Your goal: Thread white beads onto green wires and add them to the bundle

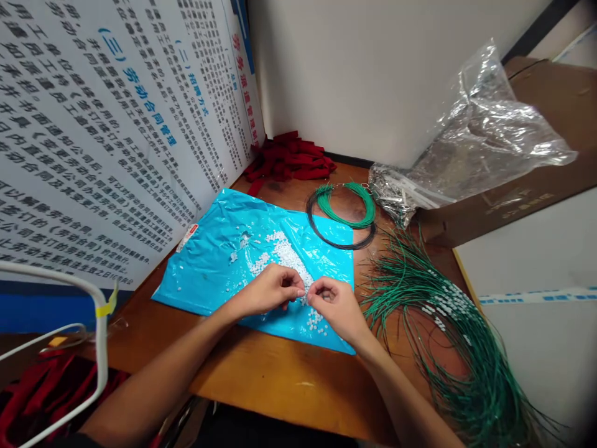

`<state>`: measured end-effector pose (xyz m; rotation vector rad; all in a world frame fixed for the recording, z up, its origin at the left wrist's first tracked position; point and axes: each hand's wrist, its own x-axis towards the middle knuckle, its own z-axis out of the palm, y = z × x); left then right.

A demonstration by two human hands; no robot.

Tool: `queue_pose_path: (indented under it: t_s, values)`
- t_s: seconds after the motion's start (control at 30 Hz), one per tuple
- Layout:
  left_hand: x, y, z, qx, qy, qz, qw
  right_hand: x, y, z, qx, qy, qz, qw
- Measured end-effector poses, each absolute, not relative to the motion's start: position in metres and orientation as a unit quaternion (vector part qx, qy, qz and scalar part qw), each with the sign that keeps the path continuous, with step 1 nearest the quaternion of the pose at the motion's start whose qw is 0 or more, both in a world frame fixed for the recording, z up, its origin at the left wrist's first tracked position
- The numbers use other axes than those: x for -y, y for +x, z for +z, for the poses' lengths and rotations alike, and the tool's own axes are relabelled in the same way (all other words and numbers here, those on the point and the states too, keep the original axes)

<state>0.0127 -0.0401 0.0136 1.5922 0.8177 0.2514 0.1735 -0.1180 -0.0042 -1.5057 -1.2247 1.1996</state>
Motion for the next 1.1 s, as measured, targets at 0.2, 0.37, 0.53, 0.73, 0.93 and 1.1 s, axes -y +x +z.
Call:
queue_pose_path:
  t_s: [0.2,0.37,0.53,0.73,0.93,1.1]
  values:
    - [0.0393,0.0117,0.0193,-0.343,0.751,0.092,0.557,0.1173,0.1749,-0.0097,0.500,-0.598,0.483,0.399]
    - [0.0401,0.0120,0.0209,-0.329,0.773,0.097,0.534,0.1181,0.1759,-0.0111,0.503,-0.597,0.486,0.393]
    - [0.0412,0.0124,0.0215,-0.331,0.769,0.094,0.539,0.1179,0.1754,-0.0104,0.511,-0.592,0.487,0.389]
    - [0.0403,0.0124,0.0221,-0.338,0.739,0.092,0.575,0.1177,0.1752,-0.0084,0.525,-0.595,0.475,0.381]
    - [0.0397,0.0134,0.0194,-0.371,0.685,0.092,0.620,0.1178,0.1758,-0.0066,0.527,-0.598,0.469,0.380]
    - [0.0388,0.0140,0.0190,-0.379,0.674,0.102,0.625,0.1186,0.1755,-0.0056,0.526,-0.597,0.472,0.379]
